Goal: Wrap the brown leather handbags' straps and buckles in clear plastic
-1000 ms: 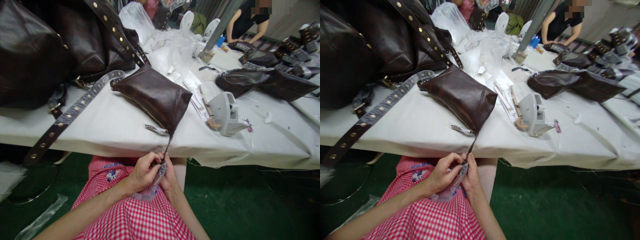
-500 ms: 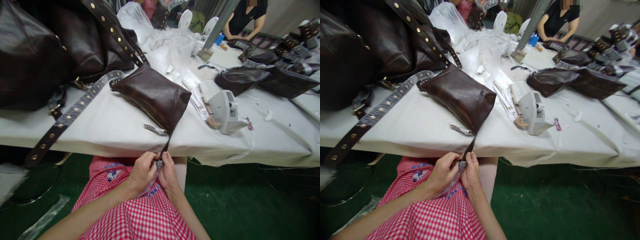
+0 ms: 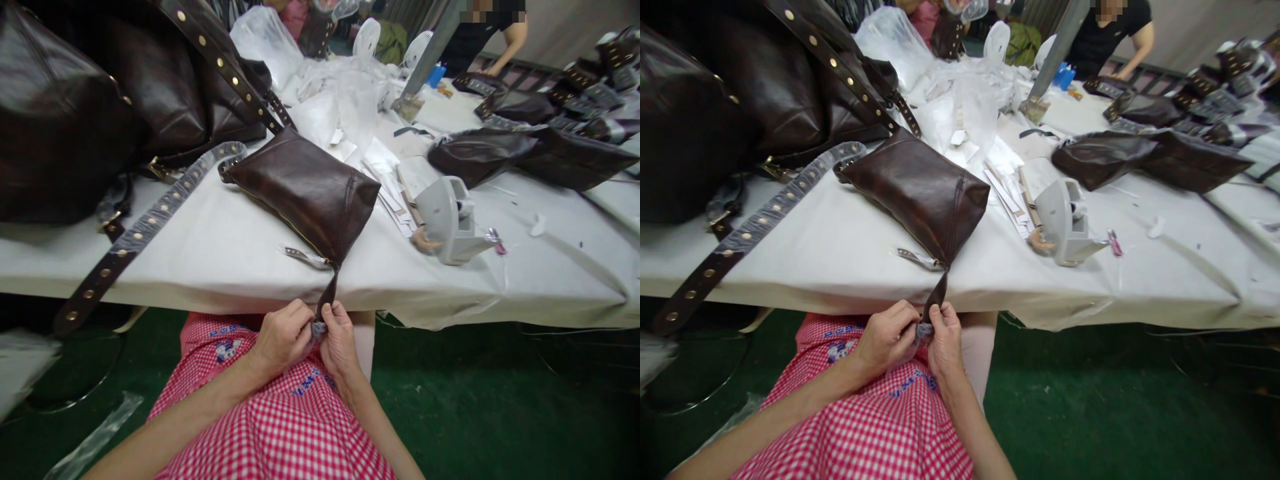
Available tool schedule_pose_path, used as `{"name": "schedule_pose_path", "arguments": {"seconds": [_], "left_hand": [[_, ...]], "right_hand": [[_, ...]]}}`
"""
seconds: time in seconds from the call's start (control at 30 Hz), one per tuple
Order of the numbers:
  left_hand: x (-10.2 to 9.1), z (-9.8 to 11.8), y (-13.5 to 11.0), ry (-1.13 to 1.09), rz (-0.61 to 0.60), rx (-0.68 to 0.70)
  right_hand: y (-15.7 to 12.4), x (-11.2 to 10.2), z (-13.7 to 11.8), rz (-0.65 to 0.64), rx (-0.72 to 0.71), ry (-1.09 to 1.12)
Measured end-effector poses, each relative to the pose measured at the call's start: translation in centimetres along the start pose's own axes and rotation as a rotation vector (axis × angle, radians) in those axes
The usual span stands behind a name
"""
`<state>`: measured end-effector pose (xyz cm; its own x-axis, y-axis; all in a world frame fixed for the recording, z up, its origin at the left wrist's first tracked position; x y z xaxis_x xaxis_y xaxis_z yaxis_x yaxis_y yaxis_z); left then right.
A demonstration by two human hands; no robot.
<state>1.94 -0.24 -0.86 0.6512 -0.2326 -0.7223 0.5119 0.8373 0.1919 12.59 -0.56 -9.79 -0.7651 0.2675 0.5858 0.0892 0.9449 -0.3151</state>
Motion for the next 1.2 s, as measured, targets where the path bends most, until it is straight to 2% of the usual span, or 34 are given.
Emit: {"name": "schedule_pose_path", "arguments": {"seconds": [0.17, 0.3, 0.43, 0.5, 0.6, 0.8, 0.97, 1.07, 1.2], "left_hand": [[0.2, -0.6, 0.2, -0.044, -0.030, 0.000], [0.2, -0.7, 0.3, -0.087, -0.023, -0.015], [0.3, -2.9, 0.2, -0.320, 0.052, -0.226], [0.7, -3.4, 0.2, -0.374, 0.050, -0.279], [0.7, -3.4, 0.2, -0.391, 0.042, -0.271], [0.2, -3.0, 0.4, -0.384, 0.002, -0.252], [1.4, -4.2, -0.3, -0.599, -0.117, -0.339], [0.3, -3.6, -0.4, -0.528, -0.088, -0.246], [-1.5, -1.2, -0.2, -0.324, -0.044, 0.005]], "right_hand": [[-0.2, -0.1, -1.6, -0.070, -0.094, -0.272], [-0.6, -0.3, -2.8, -0.035, -0.159, -0.478], [-0.5, -0.1, -2.5, -0.039, -0.146, -0.418], [-0.4, 0.3, -2.3, -0.078, -0.137, -0.425], [-0.5, 0.8, -2.9, -0.130, -0.186, -0.522], [-0.9, 0.7, -3.6, -0.140, -0.256, -0.669], [-0.9, 0.3, -3.6, -0.082, -0.260, -0.645], [-0.7, 0.2, -3.5, -0.080, -0.228, -0.579], [-0.6, 0.4, -3.2, -0.107, -0.167, -0.531]]}}
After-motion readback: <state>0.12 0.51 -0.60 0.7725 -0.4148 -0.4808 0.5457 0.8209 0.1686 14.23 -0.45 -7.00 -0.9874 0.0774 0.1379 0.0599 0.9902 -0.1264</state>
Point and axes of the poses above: each hand's wrist, its own y-axis towards the middle knuckle, its own x-axis out of the palm, z = x × y, the point moved 9 cm from there along y, towards the middle knuckle, and after that the axes turned 9 degrees about -z, right-handed, at the moved point
